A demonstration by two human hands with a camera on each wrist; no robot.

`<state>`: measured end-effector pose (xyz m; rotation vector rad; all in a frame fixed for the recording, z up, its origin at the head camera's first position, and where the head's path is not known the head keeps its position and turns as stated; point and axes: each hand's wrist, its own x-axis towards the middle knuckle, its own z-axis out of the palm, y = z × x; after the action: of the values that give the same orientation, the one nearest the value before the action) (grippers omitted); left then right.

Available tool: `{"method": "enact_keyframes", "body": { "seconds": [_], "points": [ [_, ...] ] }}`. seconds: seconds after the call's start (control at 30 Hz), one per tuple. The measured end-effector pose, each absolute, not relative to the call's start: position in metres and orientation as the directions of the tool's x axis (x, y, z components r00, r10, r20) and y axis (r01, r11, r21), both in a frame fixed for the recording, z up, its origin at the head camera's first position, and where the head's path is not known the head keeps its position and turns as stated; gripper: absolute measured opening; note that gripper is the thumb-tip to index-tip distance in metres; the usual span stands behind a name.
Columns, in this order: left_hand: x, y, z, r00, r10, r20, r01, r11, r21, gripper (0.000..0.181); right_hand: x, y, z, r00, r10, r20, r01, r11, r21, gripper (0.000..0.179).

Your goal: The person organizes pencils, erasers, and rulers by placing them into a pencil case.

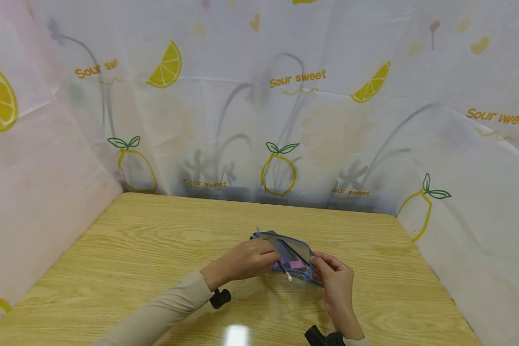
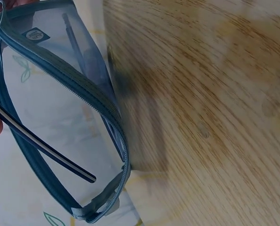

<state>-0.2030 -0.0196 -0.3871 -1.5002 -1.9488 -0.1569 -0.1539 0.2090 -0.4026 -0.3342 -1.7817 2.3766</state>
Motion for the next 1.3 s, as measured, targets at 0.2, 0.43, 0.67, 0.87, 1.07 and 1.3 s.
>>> {"method": "enact_keyframes", "body": {
  "seconds": [0.2, 0.43, 0.67, 0.87, 1.07, 1.3],
  "points": [
    [-0.205, -0.015, -0.391, -0.136, 0.813, 0.566, 0.881, 0.360, -0.306, 0.005, -0.154, 0.209, -0.402, -0.967, 0.238, -0.086, 0.017, -0.278, -0.960, 0.014],
    [-0.205, -0.010, -0.392, -0.172, 0.809, 0.562, 0.870, 0.392, -0.299, 0.006, -0.153, 0.209, -0.403, -0.971, 0.226, -0.074, 0.011, -0.268, -0.963, 0.012],
    [-0.206, -0.007, -0.395, -0.202, 0.816, 0.541, 0.857, 0.415, -0.306, 0.009, -0.153, 0.208, -0.404, -0.969, 0.235, -0.074, 0.013, -0.254, -0.967, 0.012],
    [-0.207, -0.004, -0.397, -0.214, 0.816, 0.537, 0.833, 0.439, -0.336, 0.009, -0.153, 0.208, -0.404, -0.968, 0.237, -0.078, 0.021, -0.233, -0.972, 0.012],
    [-0.208, 0.000, -0.399, -0.245, 0.821, 0.516, 0.809, 0.467, -0.358, 0.010, -0.153, 0.209, -0.404, -0.974, 0.210, -0.085, 0.028, -0.263, -0.964, 0.014],
    [-0.208, 0.004, -0.400, -0.283, 0.825, 0.489, 0.789, 0.490, -0.370, 0.008, -0.153, 0.210, -0.404, -0.983, 0.162, -0.081, 0.032, -0.285, -0.958, 0.016]
  ]
}}
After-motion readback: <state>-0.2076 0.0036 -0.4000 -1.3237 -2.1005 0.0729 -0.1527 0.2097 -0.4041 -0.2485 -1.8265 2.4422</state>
